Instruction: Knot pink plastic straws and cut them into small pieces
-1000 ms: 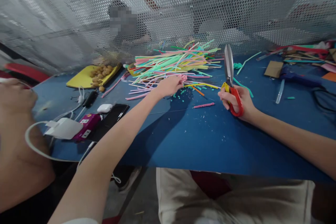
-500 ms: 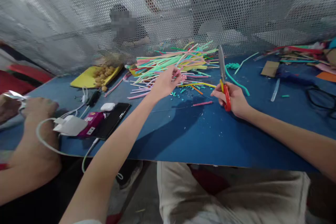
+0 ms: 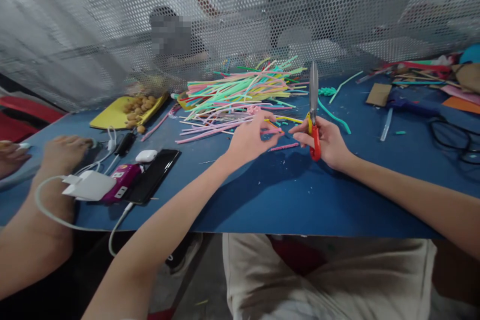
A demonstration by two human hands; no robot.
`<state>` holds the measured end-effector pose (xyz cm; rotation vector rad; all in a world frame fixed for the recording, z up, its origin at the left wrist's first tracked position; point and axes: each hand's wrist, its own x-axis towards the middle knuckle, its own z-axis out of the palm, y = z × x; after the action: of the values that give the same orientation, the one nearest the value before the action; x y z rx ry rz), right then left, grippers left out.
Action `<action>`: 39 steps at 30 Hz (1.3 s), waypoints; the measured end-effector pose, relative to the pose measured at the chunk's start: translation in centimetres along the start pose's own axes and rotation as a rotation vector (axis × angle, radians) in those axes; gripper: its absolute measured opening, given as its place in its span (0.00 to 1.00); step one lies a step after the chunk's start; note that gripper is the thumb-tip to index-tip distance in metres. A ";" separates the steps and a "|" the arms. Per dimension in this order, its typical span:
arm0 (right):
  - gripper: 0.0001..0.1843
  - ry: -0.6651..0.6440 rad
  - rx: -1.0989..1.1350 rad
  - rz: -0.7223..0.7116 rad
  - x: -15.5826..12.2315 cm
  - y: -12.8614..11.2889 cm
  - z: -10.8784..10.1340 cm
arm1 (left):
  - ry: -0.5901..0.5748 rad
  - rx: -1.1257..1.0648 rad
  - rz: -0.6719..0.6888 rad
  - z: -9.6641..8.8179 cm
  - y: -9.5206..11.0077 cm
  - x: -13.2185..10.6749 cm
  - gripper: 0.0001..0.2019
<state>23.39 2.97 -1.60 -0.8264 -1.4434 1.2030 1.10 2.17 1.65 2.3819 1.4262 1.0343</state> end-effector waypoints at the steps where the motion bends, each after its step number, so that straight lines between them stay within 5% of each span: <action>1: 0.20 -0.004 0.009 -0.008 -0.1 0.0 0.1 | -0.008 0.030 0.005 0.4 0.4 -0.2 0.18; 7: 0.22 -0.010 -0.027 -0.055 -0.4 0.1 0.3 | 0.016 0.008 0.034 1.8 1.3 -0.7 0.17; 26: 0.25 0.008 0.032 -0.042 -0.4 0.6 0.8 | 0.038 -0.120 0.023 1.8 1.3 -0.7 0.13; 29: 0.24 0.029 0.017 -0.080 -0.5 0.2 0.6 | -0.077 0.039 0.101 1.2 1.0 -1.0 0.10; 34: 0.19 0.090 -0.007 -0.120 -0.2 0.2 -0.2 | -0.433 0.320 0.251 -1.0 -0.9 -0.8 0.08; 39: 0.17 0.147 -0.023 -0.099 0.5 1.5 -1.1 | -0.428 0.328 0.258 -2.1 -3.4 -0.2 0.14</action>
<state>24.19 4.10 -2.94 -0.8320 -1.3638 1.0320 -2.68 3.38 1.47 2.8480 1.2270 0.3030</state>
